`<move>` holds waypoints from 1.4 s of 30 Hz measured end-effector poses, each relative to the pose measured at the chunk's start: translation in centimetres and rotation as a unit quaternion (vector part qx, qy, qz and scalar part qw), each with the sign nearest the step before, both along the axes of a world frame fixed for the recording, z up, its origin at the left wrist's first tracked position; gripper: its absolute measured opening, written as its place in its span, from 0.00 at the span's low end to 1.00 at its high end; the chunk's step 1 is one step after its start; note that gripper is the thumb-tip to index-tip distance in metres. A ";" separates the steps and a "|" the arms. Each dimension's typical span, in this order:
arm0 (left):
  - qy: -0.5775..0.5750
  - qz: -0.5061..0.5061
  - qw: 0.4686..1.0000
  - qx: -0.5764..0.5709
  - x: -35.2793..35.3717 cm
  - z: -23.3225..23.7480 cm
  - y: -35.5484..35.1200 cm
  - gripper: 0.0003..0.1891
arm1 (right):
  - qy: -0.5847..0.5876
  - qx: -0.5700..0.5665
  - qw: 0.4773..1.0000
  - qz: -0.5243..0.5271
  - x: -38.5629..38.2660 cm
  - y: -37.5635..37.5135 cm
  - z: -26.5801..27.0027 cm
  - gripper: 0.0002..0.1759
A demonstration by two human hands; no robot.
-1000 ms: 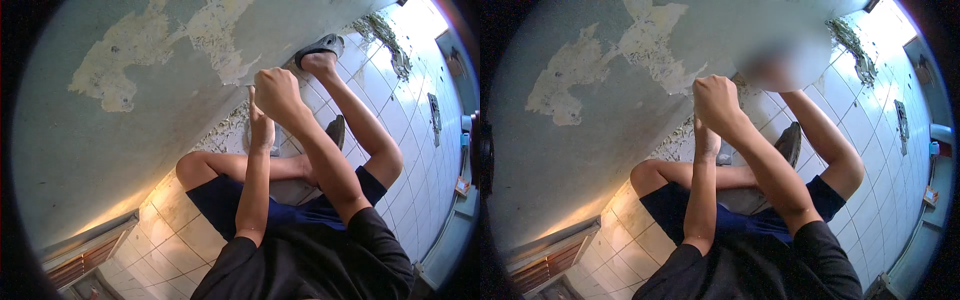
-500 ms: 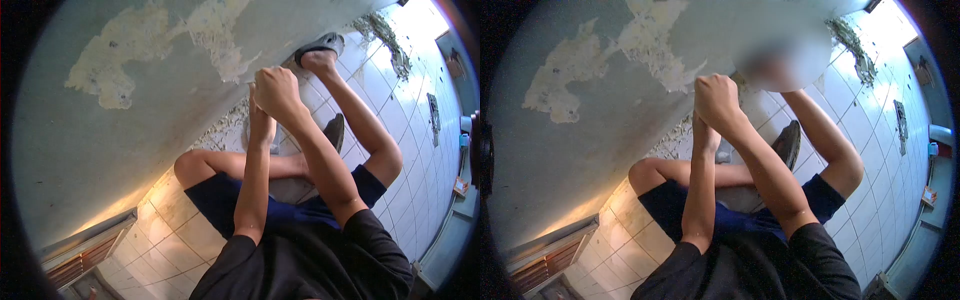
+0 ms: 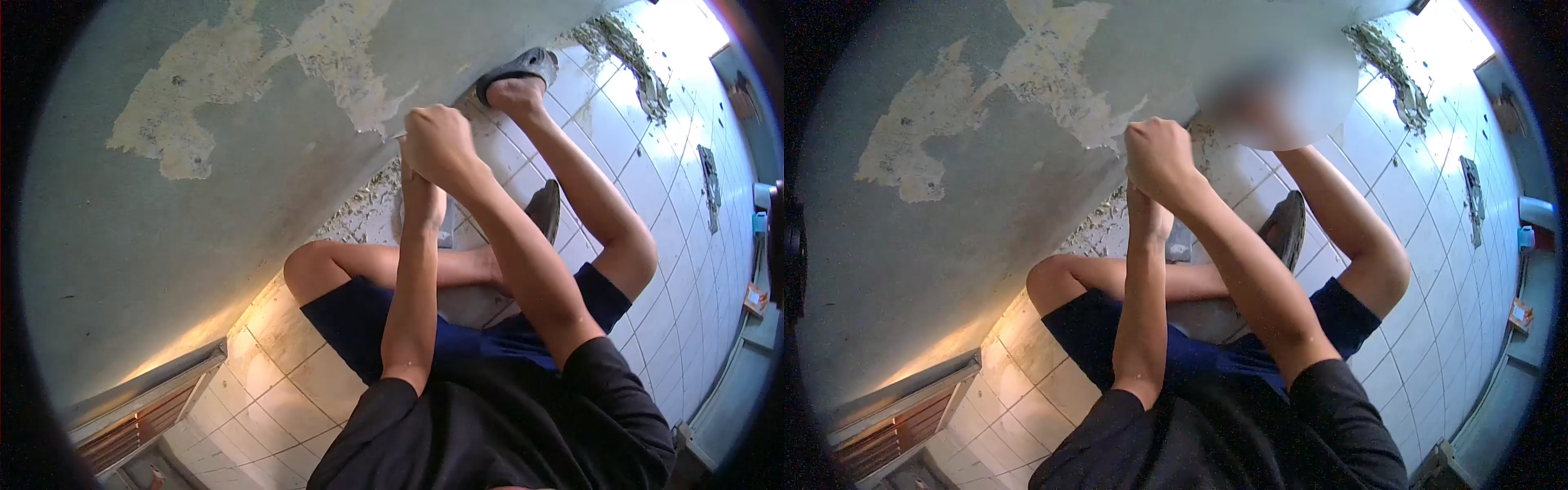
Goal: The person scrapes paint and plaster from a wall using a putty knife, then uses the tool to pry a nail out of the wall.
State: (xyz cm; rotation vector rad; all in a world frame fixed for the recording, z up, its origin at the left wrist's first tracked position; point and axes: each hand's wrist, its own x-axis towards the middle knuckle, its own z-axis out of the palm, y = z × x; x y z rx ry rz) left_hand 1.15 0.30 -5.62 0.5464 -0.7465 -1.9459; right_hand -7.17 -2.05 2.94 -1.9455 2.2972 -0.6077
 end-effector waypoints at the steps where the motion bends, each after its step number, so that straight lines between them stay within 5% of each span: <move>1: 0.019 0.006 1.000 -0.005 -0.1 -0.7 -0.5 0.30 | 0.029 0.025 0.999 0.026 0.2 -0.6 0.0 0.08; 12: -0.049 0.001 0.992 -0.118 0.2 2.8 0.2 0.31 | -0.036 -0.037 0.998 -0.031 -0.3 1.5 1.9 0.08; 13: 0.006 -0.001 1.000 -0.010 0.2 2.1 0.4 0.33 | -0.017 -0.058 0.998 -0.026 0.1 1.5 1.2 0.08; 17: -0.034 0.019 0.994 -0.098 -0.3 1.5 0.3 0.35 | -0.020 -0.032 0.999 0.001 -0.8 0.9 1.5 0.08; 20: -0.014 0.002 0.999 -0.040 0.2 3.3 0.3 0.35 | -0.023 -0.063 0.998 -0.016 -0.1 1.1 2.2 0.05; 22: -0.049 0.004 0.990 -0.133 -0.4 2.4 0.0 0.31 | -0.019 -0.061 0.998 -0.001 -0.8 0.6 2.8 0.04; 25: -0.061 0.051 0.989 -0.126 -1.0 2.2 -0.2 0.35 | -0.002 -0.041 0.999 0.023 -1.4 0.0 3.1 0.09; 27: -0.019 -0.006 1.000 -0.020 -0.1 1.4 0.0 0.35 | 0.030 -0.022 0.999 0.026 -0.5 0.2 1.6 0.09; 31: -0.069 0.017 0.991 -0.116 0.1 1.1 0.2 0.36 | -0.012 -0.019 1.000 -0.008 0.1 1.1 2.8 0.04; 34: -0.048 0.008 0.997 -0.052 0.3 0.8 0.5 0.35 | -0.014 -0.030 0.999 -0.012 0.4 0.8 1.7 0.04; 39: -0.083 0.041 0.984 -0.149 -0.3 2.2 0.3 0.35 | -0.044 -0.052 0.998 -0.008 -0.2 1.7 3.0 0.06; 42: -0.058 0.012 0.994 -0.094 0.0 -0.3 -0.2 0.36 | 0.001 -0.015 1.000 0.011 -0.3 -0.2 0.1 0.08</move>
